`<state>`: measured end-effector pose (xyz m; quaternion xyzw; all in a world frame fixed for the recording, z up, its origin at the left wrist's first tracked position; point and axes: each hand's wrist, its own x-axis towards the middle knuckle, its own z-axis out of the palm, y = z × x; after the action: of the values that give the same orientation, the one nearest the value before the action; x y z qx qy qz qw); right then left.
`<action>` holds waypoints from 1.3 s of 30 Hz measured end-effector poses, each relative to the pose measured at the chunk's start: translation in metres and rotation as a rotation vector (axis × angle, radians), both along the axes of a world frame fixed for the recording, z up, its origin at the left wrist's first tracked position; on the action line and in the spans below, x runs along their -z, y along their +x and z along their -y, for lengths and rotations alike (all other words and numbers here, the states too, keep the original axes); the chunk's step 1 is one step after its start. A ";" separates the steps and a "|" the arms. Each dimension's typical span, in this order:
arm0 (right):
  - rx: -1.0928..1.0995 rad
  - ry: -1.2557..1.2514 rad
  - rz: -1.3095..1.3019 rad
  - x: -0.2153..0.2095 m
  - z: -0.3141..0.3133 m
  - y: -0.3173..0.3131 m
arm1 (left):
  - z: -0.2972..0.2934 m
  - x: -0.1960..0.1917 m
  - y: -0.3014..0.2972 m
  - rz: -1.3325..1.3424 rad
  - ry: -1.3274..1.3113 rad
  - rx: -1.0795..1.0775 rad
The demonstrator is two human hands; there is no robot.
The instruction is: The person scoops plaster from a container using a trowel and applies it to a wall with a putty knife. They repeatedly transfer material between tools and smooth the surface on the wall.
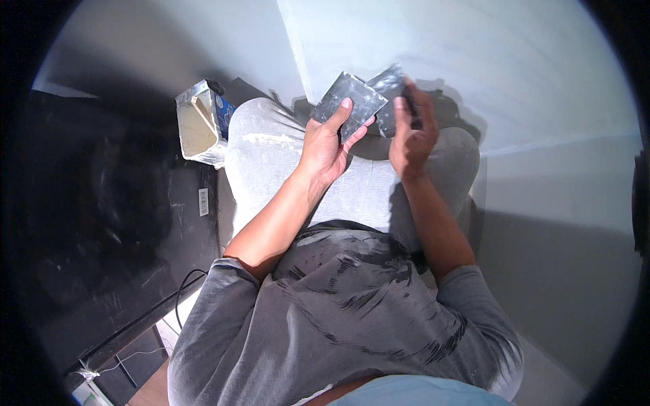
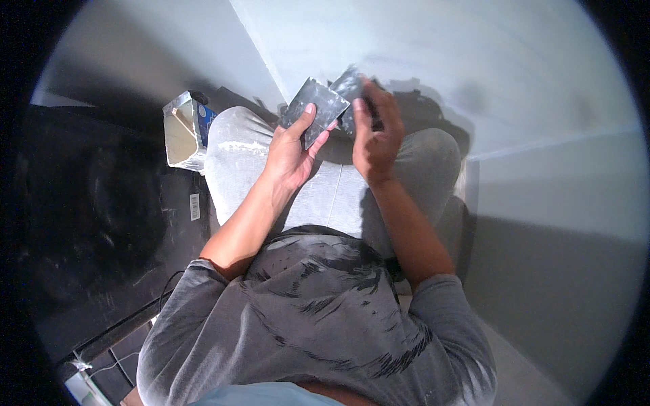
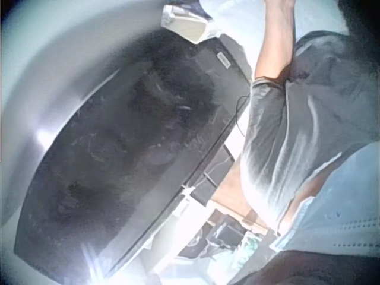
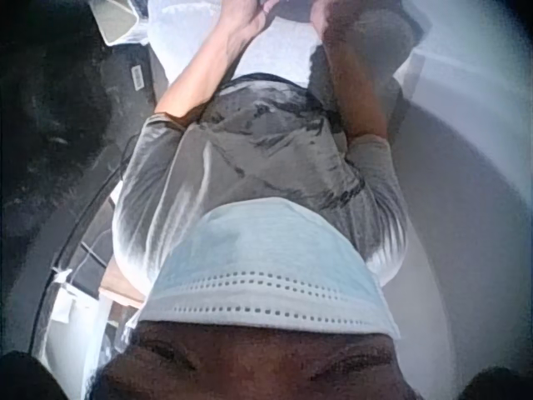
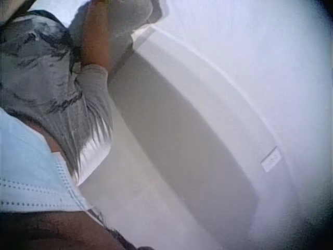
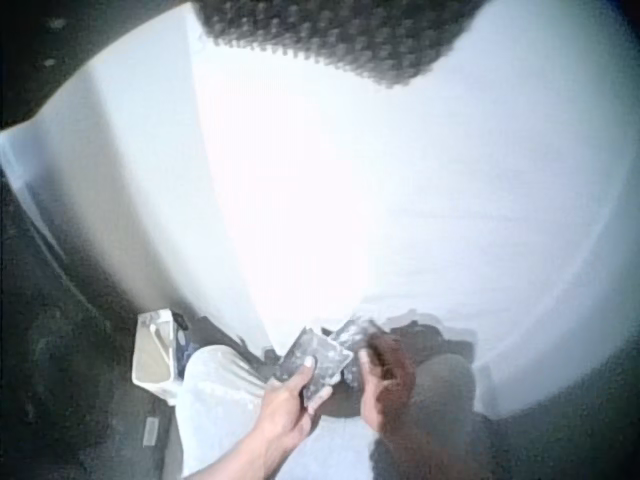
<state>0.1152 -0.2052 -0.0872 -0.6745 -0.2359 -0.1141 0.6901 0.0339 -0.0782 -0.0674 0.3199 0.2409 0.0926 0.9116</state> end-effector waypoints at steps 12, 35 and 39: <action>0.029 -0.456 -0.027 -0.005 0.010 0.003 | -0.043 0.025 -0.006 -0.050 0.633 0.060; -0.073 -0.366 0.573 -0.015 0.000 -0.015 | -0.047 0.017 -0.019 0.100 -0.175 -0.078; -0.205 -0.171 0.874 -0.030 -0.007 -0.036 | -0.032 0.009 -0.012 -0.067 -0.390 -0.033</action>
<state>0.0792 -0.1984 -0.0575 -0.5910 -0.5790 -0.2993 0.4754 0.0224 -0.0457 -0.0763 0.1361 0.2898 0.0484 0.9461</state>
